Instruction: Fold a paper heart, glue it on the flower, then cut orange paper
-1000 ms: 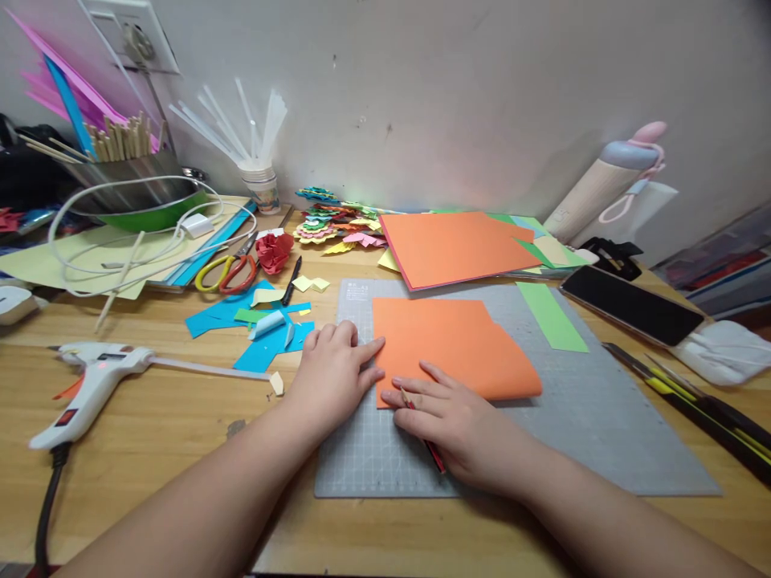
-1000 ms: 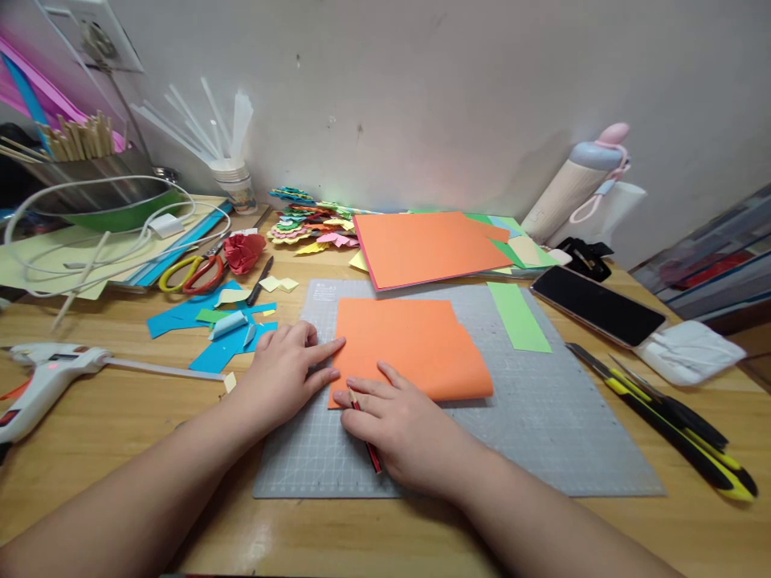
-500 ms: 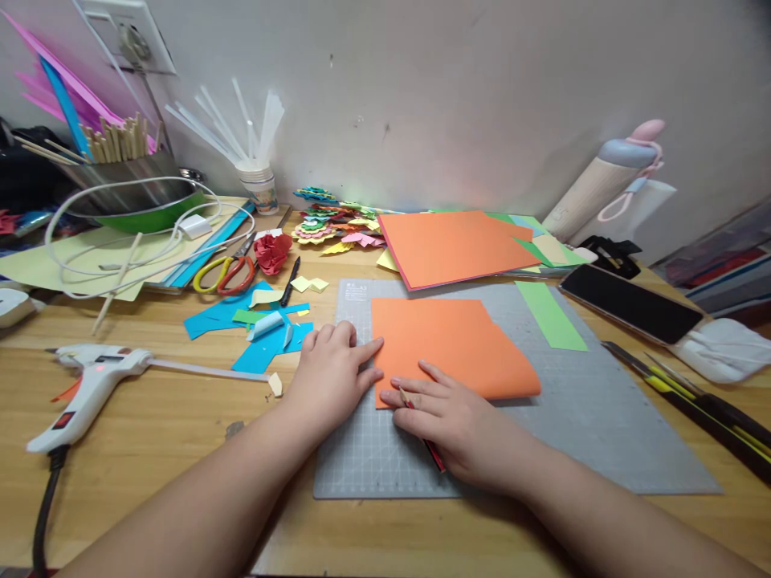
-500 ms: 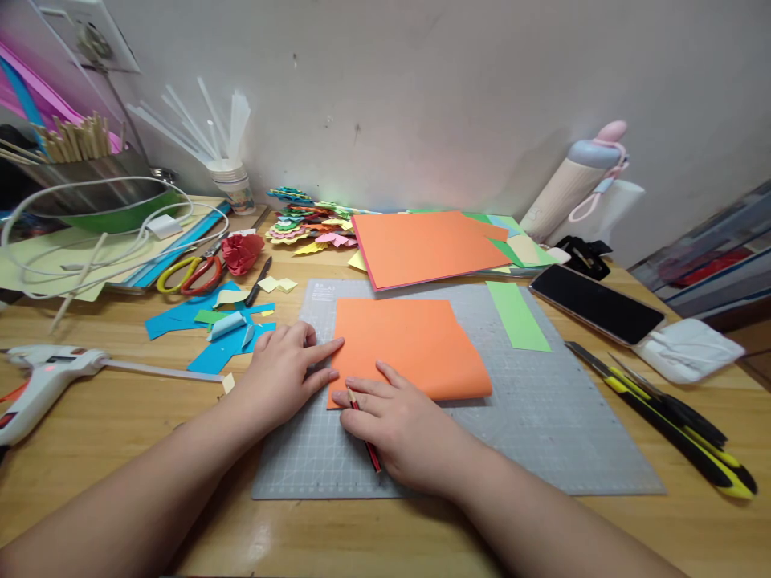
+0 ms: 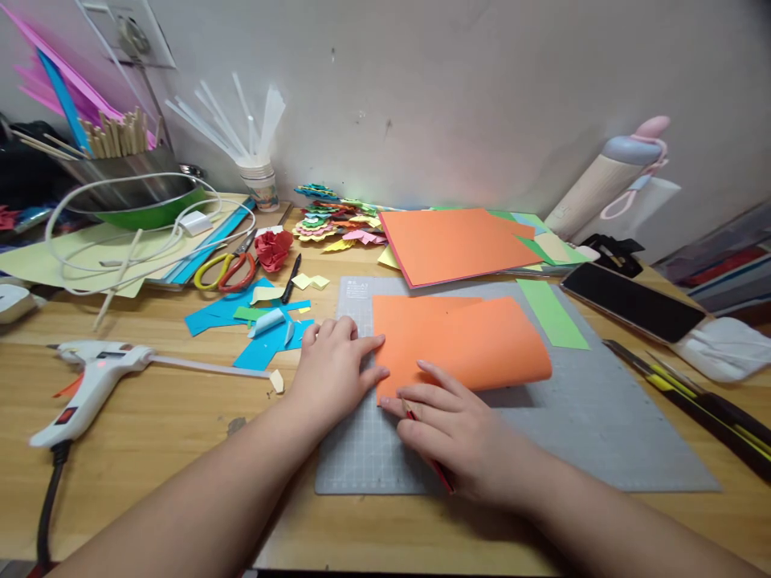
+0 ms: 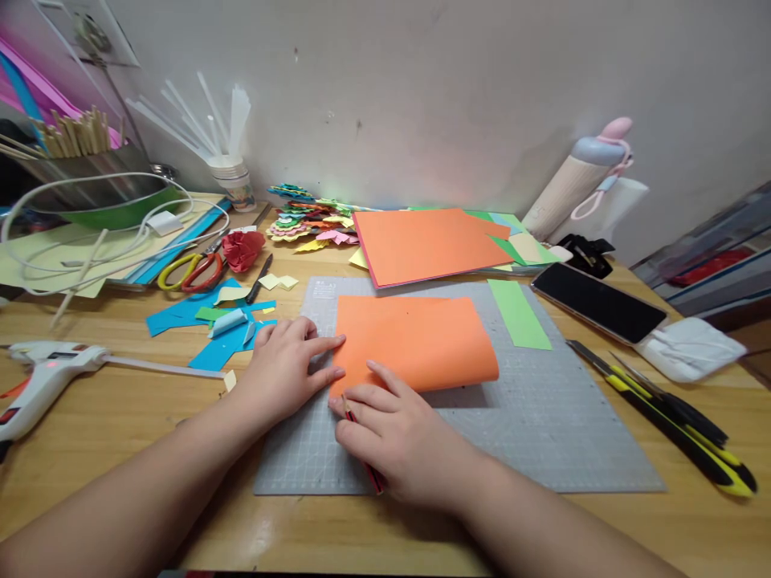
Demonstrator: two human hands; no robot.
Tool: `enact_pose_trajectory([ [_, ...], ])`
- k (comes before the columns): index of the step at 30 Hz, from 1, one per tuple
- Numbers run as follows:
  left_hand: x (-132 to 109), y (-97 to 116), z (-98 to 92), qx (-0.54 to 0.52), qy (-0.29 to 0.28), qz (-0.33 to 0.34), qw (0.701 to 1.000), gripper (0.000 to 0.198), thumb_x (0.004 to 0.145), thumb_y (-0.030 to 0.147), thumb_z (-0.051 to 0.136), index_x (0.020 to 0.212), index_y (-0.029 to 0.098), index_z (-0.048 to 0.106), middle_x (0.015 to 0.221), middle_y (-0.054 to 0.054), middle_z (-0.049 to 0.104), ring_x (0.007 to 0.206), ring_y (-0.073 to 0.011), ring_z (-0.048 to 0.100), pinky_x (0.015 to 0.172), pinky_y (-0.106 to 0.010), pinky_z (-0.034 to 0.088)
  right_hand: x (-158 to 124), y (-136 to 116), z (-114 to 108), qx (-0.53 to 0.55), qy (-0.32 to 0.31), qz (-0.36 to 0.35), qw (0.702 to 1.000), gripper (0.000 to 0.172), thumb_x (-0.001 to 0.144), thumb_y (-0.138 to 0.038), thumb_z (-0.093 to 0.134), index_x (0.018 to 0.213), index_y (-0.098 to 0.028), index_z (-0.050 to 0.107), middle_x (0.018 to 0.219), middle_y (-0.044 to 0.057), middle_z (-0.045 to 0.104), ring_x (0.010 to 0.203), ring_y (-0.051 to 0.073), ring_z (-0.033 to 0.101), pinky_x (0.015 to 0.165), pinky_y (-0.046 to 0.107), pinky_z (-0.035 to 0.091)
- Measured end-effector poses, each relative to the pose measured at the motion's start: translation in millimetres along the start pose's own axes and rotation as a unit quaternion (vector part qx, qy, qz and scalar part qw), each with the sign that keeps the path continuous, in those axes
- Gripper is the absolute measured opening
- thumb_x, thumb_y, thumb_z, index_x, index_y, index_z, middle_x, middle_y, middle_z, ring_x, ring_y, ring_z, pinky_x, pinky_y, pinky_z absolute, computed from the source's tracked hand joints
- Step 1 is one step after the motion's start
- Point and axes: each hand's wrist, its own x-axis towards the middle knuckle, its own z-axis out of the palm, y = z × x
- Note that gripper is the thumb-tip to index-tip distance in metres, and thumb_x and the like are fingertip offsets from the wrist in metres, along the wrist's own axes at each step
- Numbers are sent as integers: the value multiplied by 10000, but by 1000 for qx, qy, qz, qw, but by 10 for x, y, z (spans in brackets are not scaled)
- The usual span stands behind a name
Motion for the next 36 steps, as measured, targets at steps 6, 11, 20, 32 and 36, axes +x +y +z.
enact_pose_trajectory([
  [6,-6,6,-5,-7,-1,1,1000,380,788,514,616,1141,376,635,1011,-44,550,990,-267,493,903,-459,316,17,-123,47,-38,14,21,999,124,860,-155,483,949,-181,565,1179,21,655,903,169,529,826,340,306],
  [11,2,9,-9,-5,1,1,1000,383,778,513,628,1133,370,640,1013,-46,558,1004,-271,491,897,-450,315,48,-194,78,-64,-10,26,998,111,852,-157,474,910,-174,567,1233,72,621,901,172,508,843,336,271],
  [20,-3,6,8,-1,3,3,1000,381,777,516,629,1133,380,637,1030,-45,561,1009,-270,486,905,-452,305,-5,-183,111,-72,1,-109,991,176,893,-220,419,923,-206,593,1289,13,594,883,159,493,728,340,277],
  [32,-4,2,4,-2,-3,1,1000,382,778,510,630,1137,380,631,1030,-41,561,1016,-262,482,911,-451,296,81,-438,293,-131,71,111,983,162,883,-241,501,908,-136,622,974,109,694,755,198,504,728,350,297],
  [36,-9,-7,2,-4,0,7,1000,378,791,516,614,1139,371,631,1024,-37,556,1007,-263,485,915,-457,293,87,-549,339,-171,69,153,971,201,853,-164,493,992,-108,628,942,121,692,681,203,503,663,356,272],
])
